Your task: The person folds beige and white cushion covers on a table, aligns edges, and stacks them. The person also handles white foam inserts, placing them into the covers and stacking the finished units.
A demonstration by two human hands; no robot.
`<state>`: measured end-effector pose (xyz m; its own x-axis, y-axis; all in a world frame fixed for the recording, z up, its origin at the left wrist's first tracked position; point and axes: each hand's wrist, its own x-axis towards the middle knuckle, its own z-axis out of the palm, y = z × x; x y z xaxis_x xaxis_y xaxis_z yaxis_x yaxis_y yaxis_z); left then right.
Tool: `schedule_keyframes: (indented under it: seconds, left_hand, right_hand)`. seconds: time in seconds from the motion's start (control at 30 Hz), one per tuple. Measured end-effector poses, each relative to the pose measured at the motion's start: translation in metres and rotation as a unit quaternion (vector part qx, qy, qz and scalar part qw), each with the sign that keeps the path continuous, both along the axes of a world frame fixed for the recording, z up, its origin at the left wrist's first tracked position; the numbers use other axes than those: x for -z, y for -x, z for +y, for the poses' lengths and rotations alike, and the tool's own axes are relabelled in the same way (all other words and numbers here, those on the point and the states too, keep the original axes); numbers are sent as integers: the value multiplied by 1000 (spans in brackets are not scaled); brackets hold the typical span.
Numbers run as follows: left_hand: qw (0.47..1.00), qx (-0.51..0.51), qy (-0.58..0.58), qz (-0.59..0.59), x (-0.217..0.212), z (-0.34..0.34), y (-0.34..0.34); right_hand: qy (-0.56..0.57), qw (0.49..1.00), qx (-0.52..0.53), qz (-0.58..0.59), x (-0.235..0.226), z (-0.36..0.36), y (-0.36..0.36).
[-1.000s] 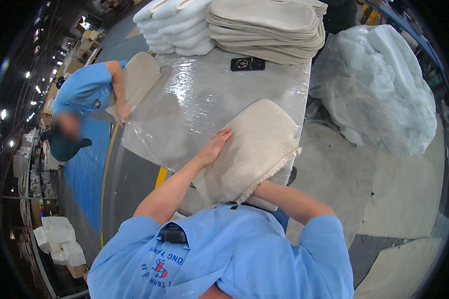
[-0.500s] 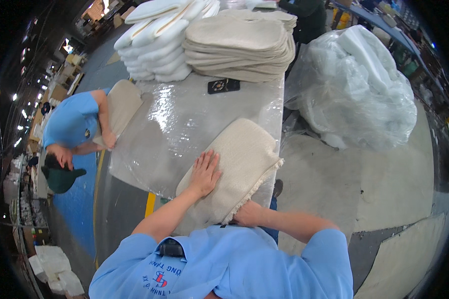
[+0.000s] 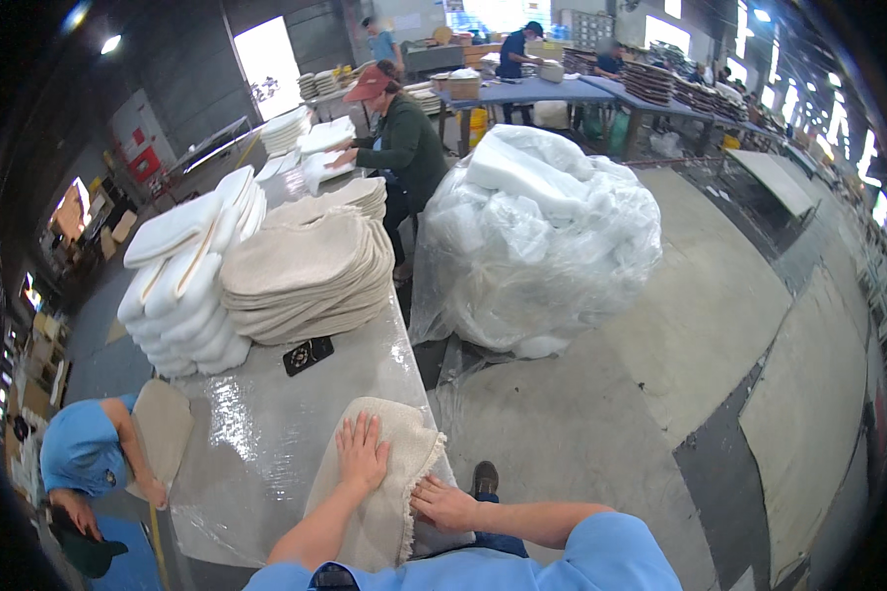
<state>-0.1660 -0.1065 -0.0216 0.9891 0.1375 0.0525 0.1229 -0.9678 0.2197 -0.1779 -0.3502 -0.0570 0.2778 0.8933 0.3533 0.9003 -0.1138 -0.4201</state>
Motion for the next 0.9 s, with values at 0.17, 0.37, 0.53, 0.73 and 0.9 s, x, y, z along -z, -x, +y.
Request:
schedule_keyframes:
  seconds: [0.17, 0.37, 0.53, 0.73, 0.9]
  left_hand:
    - [987, 15, 154, 41, -10, 6, 21]
    - [974, 43, 190, 118, -34, -63, 104]
    - [980, -74, 163, 83, -37, -60, 107]
    - [991, -24, 113, -66, -43, -44, 109]
    - [990, -13, 110, -85, -45, -41, 107]
  right_hand:
    - [61, 997, -9, 39, 13, 4, 4]
    - [18, 998, -14, 58, 12, 6, 4]
    - [45, 997, -42, 51, 3, 7, -5]
    - [64, 996, -68, 8, -2, 35, -5]
    - [-72, 994, -73, -41, -1, 32, -7]
